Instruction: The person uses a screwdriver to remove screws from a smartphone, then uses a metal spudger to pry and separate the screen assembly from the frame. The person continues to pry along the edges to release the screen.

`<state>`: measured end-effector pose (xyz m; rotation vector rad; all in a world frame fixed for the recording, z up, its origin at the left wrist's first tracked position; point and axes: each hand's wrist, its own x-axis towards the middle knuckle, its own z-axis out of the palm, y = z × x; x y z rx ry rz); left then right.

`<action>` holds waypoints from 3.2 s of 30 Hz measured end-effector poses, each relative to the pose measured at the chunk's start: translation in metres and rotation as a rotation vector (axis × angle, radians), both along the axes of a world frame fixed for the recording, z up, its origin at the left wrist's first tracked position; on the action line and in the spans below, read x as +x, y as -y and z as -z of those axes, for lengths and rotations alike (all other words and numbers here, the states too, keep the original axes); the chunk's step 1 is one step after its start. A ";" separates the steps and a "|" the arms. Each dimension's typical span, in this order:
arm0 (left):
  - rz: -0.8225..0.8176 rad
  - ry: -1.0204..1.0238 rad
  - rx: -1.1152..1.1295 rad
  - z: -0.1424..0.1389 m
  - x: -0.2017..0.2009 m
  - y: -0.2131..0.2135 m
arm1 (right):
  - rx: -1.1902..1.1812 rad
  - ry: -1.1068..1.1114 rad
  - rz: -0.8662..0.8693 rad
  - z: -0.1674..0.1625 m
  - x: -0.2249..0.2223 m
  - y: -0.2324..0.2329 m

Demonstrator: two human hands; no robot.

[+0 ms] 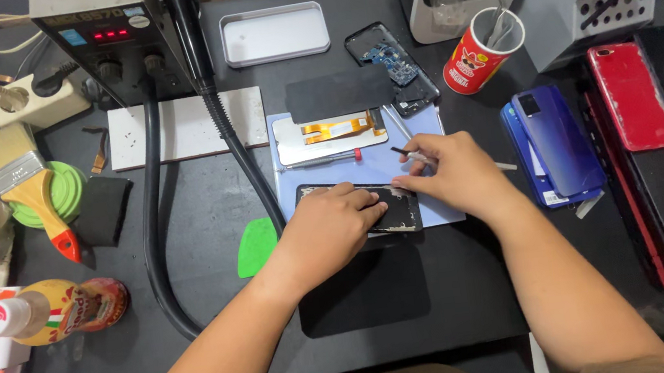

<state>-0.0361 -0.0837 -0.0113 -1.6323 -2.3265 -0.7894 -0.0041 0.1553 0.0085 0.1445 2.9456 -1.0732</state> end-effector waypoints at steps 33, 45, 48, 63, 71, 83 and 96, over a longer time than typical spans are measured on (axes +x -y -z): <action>-0.003 0.051 -0.118 -0.007 -0.003 0.007 | 0.331 -0.150 -0.279 -0.029 0.023 -0.012; 0.004 0.013 -0.073 -0.004 -0.004 0.006 | 0.306 -0.190 -0.293 -0.027 0.021 -0.007; 0.005 0.006 -0.051 -0.003 -0.004 0.007 | 0.286 -0.174 -0.289 -0.028 0.021 -0.005; -0.021 0.000 -0.031 -0.001 -0.006 0.012 | 0.276 -0.118 -0.286 -0.025 0.013 -0.007; -0.013 -0.013 -0.043 -0.001 -0.008 0.011 | 0.289 -0.169 -0.304 -0.024 0.013 -0.006; -0.010 0.009 -0.059 -0.002 -0.009 0.010 | 0.327 -0.178 -0.298 -0.023 0.012 -0.005; -0.003 0.006 -0.053 -0.004 -0.011 0.007 | 0.331 -0.176 -0.287 -0.023 0.010 -0.005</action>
